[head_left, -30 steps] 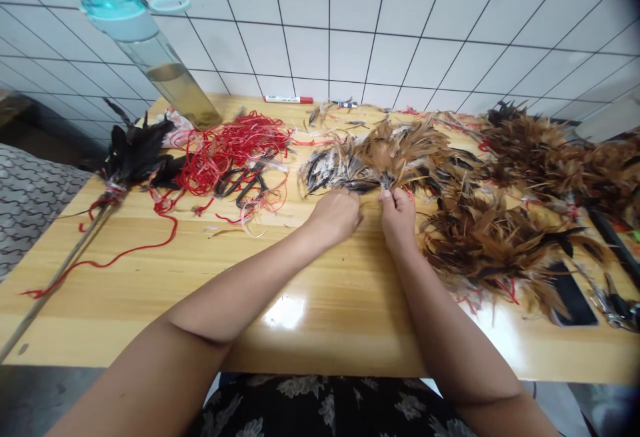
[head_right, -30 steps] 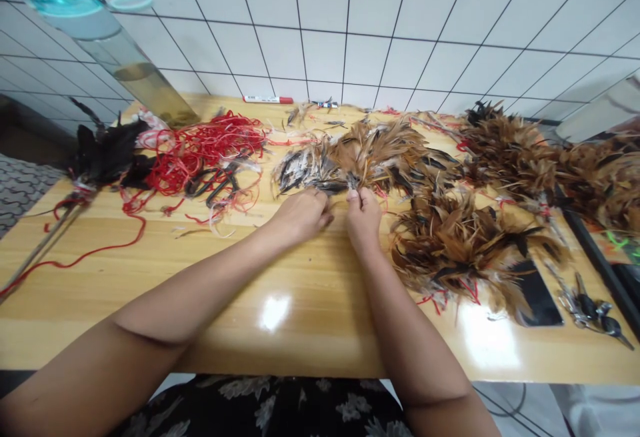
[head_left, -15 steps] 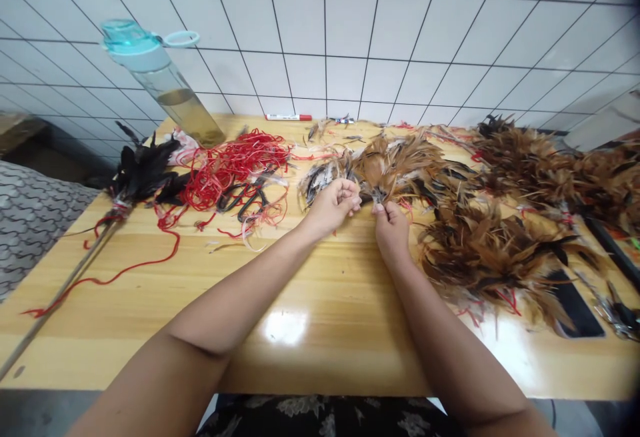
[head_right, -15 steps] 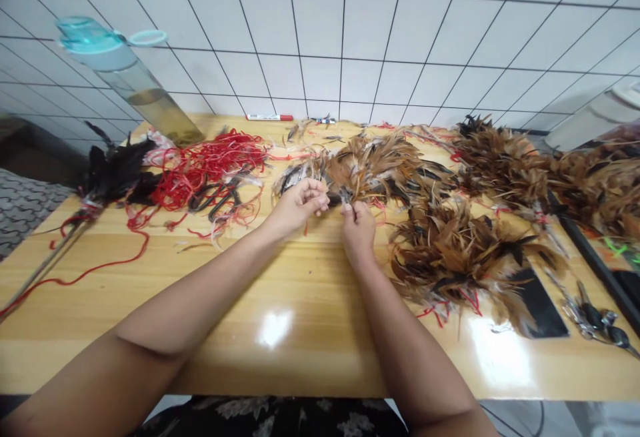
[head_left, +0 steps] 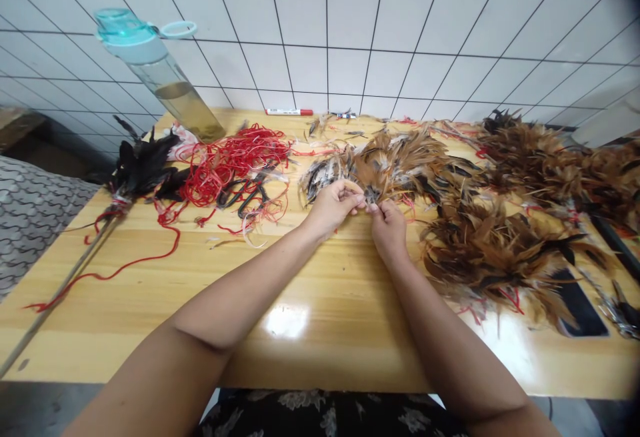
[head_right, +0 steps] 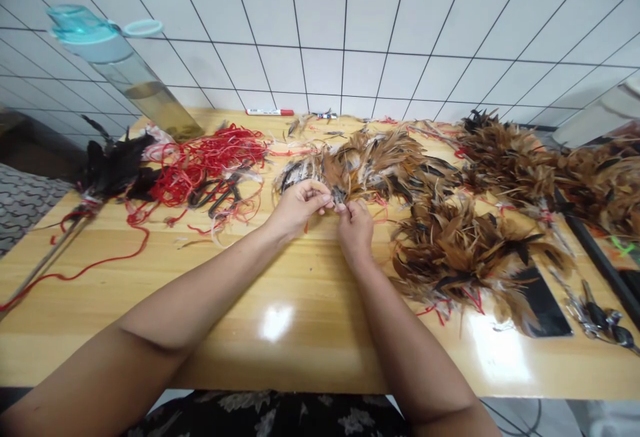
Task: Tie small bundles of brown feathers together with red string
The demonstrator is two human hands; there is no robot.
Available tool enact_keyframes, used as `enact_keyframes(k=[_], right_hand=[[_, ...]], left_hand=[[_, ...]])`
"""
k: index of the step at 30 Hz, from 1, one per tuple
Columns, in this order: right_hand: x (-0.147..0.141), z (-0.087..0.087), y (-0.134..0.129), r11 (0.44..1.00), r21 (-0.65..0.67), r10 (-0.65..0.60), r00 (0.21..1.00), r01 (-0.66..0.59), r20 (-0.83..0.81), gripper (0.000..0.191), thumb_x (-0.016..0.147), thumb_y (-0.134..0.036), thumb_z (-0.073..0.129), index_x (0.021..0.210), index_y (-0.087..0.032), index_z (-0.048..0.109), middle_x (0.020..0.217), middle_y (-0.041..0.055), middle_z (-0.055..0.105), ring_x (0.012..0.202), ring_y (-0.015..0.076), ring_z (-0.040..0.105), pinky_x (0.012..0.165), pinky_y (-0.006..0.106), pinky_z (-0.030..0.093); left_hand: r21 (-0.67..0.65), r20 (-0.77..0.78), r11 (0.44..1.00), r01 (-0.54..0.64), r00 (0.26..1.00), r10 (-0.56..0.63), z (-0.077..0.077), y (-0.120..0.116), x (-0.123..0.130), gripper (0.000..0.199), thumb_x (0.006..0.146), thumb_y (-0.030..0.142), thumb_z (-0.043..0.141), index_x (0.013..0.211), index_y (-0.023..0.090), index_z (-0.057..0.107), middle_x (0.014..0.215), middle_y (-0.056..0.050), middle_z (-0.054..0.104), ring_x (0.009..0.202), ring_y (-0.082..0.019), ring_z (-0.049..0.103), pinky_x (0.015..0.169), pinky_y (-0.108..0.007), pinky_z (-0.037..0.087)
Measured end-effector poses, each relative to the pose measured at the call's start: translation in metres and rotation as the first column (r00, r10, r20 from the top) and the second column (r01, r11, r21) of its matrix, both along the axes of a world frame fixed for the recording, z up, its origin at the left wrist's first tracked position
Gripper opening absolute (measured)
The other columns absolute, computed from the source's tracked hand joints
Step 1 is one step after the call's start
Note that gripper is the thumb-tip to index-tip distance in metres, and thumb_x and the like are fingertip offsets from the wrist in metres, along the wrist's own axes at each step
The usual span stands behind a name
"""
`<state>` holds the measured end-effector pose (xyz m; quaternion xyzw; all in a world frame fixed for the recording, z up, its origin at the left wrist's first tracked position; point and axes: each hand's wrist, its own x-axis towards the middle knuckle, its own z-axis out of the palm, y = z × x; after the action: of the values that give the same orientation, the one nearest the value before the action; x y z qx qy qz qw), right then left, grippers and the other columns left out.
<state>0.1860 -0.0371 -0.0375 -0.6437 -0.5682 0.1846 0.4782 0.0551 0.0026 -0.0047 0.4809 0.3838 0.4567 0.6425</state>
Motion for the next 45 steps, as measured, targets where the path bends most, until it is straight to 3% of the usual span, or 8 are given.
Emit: enact_keyframes(k=[9,17,22,29,33,37,45], right_hand=[[0.000,0.000,0.001,1.000,-0.026,0.014,1.000,-0.014,-0.002,0.023,0.081,-0.029,0.053,0.060,-0.022,0.051,0.065,-0.0006,0.050,0.069,0.0172,0.048,0.068,0.031,0.039],[0.000,0.002,0.001,0.999,-0.028,0.047,0.999,-0.047,0.002,0.028,0.080,-0.032,0.054,0.056,-0.023,0.043,0.062,-0.0018,0.044,0.063,0.0156,0.042,0.063,0.029,0.036],[-0.003,0.002,0.000,0.997,-0.005,0.071,0.997,-0.071,0.017,0.020,0.082,-0.028,0.049,0.063,-0.023,0.049,0.068,0.0001,0.050,0.068,0.0175,0.046,0.068,0.031,0.039],[-0.002,0.005,-0.001,0.997,-0.012,0.070,0.997,-0.071,-0.019,0.020,0.083,-0.027,0.042,0.064,-0.024,0.041,0.068,0.0009,0.047,0.068,0.0186,0.045,0.069,0.033,0.040],[0.001,0.006,0.000,0.995,-0.027,0.095,0.995,-0.096,-0.031,0.021,0.084,-0.028,0.041,0.064,-0.024,0.037,0.067,-0.0005,0.043,0.068,0.0177,0.043,0.068,0.032,0.039],[0.001,0.005,0.001,0.992,-0.029,0.119,0.993,-0.119,0.002,0.023,0.084,-0.027,0.040,0.062,-0.024,0.035,0.066,-0.0006,0.042,0.067,0.0172,0.042,0.066,0.030,0.037],[0.005,0.007,0.001,0.954,-0.074,0.294,0.955,-0.290,0.043,0.021,0.083,-0.023,0.041,0.062,-0.023,0.039,0.068,0.0014,0.048,0.070,0.0179,0.048,0.069,0.030,0.039]], left_hand=[[0.059,-0.117,0.996,-0.063,0.991,0.069,0.005,-0.003,0.003,0.013,0.068,0.016,0.066,0.078,0.016,0.058,0.061,0.003,0.061,0.060,-0.010,0.059,0.059,-0.022,0.044],[0.188,-0.254,0.981,-0.053,0.962,0.100,0.004,-0.008,0.001,0.010,0.074,0.020,0.065,0.081,0.017,0.060,0.068,0.002,0.064,0.062,-0.010,0.059,0.063,-0.022,0.045],[0.166,-0.195,0.986,-0.015,0.980,0.048,0.001,-0.006,0.002,0.011,0.074,0.020,0.065,0.082,0.016,0.057,0.070,0.002,0.064,0.066,-0.011,0.062,0.066,-0.023,0.046],[0.067,-0.056,0.998,0.011,0.998,-0.008,-0.002,-0.003,0.002,0.031,0.069,0.020,0.071,0.093,0.017,0.051,0.073,0.002,0.063,0.064,-0.009,0.060,0.059,-0.019,0.043],[-0.001,-0.020,0.999,0.053,0.998,-0.053,-0.001,-0.005,0.002,0.027,0.069,0.026,0.073,0.086,0.014,0.055,0.070,-0.001,0.065,0.066,-0.010,0.060,0.056,-0.019,0.042],[0.033,-0.058,0.994,0.108,0.993,-0.106,-0.001,-0.005,0.002,0.024,0.070,0.033,0.072,0.075,0.012,0.061,0.068,-0.001,0.067,0.062,-0.008,0.057,0.056,-0.019,0.039],[-0.017,-0.051,0.966,0.259,0.964,-0.260,-0.008,0.006,-0.009,0.028,0.065,0.035,0.077,0.068,0.010,0.066,0.066,-0.005,0.069,0.060,-0.009,0.056,0.057,-0.021,0.039]])
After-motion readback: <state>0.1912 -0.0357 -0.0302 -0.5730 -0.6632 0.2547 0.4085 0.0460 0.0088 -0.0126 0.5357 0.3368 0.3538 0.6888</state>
